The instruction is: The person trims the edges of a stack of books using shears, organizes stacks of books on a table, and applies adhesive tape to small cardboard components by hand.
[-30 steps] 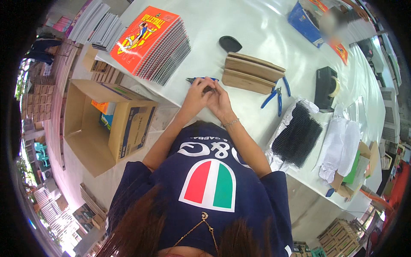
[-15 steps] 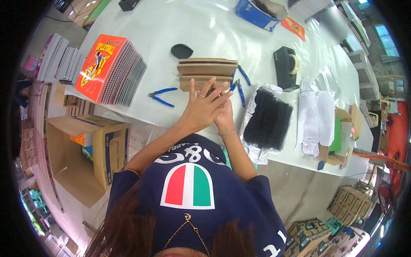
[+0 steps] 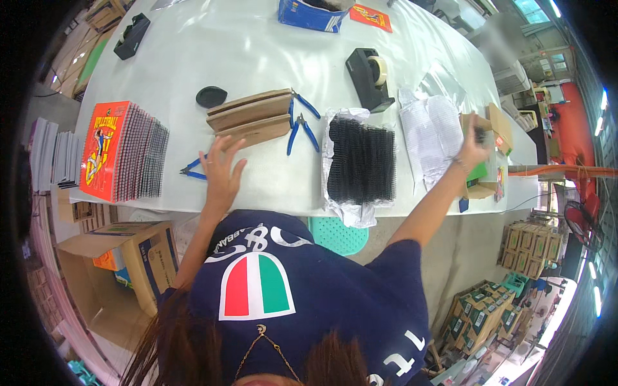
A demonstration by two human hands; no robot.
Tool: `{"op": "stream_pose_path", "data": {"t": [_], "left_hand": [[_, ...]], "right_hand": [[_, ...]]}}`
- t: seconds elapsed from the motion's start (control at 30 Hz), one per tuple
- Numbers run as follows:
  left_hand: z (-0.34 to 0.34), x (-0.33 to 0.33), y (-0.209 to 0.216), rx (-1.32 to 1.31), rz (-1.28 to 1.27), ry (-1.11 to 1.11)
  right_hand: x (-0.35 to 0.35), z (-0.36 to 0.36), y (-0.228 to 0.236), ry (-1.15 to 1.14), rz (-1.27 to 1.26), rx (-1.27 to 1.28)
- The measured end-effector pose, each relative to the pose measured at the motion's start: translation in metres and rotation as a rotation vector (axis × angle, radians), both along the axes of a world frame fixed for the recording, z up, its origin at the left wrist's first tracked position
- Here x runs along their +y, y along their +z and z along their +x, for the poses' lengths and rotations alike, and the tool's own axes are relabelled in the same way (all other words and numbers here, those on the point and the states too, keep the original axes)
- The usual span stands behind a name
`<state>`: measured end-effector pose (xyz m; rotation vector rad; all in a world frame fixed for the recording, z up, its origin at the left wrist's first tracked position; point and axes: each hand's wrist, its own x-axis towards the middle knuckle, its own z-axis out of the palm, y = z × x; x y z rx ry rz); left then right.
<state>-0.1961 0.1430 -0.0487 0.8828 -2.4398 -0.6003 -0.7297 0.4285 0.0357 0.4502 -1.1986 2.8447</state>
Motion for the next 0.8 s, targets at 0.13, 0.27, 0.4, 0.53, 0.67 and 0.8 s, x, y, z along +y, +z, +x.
{"op": "stream_pose_path", "data": {"t": [0.13,0.27,0.4,0.53,0.67,0.8], "left_hand": [[0.031,-0.013,-0.026,0.161,0.189,0.045],[0.066,-0.002,-0.021,0.233,0.463,0.023],[0.08,0.012,0.014,0.387,0.301,0.196],[0.108,0.01,0.035,0.451,-0.2,0.51],[0.147,-0.03,0.063,0.438,-0.449,0.7],[0.17,-0.072,0.087,0.734,-0.261,0.839]], "right_hand": [[0.081,-0.089,-0.004,-0.1,-0.06,-0.193],[-0.03,0.009,-0.048,0.563,-0.508,-0.463],[-0.168,0.235,-0.063,1.204,0.066,-0.384],[-0.251,0.401,-0.114,0.98,0.983,0.699],[-0.28,0.461,-0.137,0.664,1.162,1.216],[-0.286,0.47,-0.155,0.594,1.244,1.345]]}}
